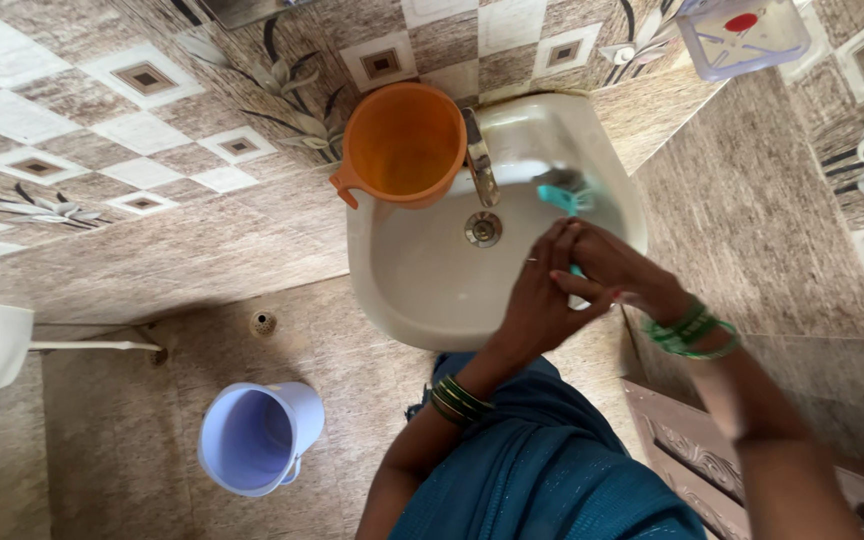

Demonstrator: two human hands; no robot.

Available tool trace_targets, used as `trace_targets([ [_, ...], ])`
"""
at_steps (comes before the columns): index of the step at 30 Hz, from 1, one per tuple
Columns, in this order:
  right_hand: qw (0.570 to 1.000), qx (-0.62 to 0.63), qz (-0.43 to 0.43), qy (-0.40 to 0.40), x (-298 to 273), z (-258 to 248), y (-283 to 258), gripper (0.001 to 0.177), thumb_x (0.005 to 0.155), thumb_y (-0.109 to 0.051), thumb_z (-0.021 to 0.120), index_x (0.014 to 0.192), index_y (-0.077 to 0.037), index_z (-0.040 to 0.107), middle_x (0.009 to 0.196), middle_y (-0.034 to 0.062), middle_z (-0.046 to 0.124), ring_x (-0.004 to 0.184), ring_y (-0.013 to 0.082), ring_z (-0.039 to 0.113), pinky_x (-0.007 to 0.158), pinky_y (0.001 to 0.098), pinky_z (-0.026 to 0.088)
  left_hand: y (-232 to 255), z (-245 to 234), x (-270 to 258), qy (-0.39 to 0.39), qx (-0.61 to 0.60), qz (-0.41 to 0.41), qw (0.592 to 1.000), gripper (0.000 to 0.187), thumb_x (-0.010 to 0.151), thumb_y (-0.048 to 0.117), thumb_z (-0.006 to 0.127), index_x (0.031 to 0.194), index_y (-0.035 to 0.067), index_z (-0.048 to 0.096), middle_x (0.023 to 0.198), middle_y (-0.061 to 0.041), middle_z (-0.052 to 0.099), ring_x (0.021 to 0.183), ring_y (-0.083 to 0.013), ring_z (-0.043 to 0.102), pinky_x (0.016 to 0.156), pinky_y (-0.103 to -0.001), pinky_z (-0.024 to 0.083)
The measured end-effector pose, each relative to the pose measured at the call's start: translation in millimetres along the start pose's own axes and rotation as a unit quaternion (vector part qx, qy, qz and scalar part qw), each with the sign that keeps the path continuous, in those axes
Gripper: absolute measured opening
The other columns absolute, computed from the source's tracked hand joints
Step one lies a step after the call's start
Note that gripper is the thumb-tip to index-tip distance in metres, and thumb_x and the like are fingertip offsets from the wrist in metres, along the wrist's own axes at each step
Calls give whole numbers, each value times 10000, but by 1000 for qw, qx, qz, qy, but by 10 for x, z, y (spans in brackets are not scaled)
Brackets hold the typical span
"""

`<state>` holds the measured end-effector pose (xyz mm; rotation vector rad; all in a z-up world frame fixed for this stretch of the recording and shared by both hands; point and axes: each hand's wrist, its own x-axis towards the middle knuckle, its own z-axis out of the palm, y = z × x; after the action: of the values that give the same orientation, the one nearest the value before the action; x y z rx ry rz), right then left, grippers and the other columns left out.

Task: The person scrubs a bathroom sink basin and faucet using a small brush. They rinse the brush in an orange cup and continue scrubbing the basin and surrounding counter area.

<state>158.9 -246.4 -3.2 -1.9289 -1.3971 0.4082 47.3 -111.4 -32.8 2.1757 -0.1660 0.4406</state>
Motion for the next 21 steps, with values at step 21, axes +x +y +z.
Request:
trace_targets([
  [21,991,-92,-59,-79,244,-56,172,597,922,-530,411,640,-15,515,708,189,546,807,371,544,885,477,481,-9,79,-73,57,-2,-1,998,1018,886,443,777,1599,-40,233,1660,-286,268,1417,-477,470,1130,-522,462],
])
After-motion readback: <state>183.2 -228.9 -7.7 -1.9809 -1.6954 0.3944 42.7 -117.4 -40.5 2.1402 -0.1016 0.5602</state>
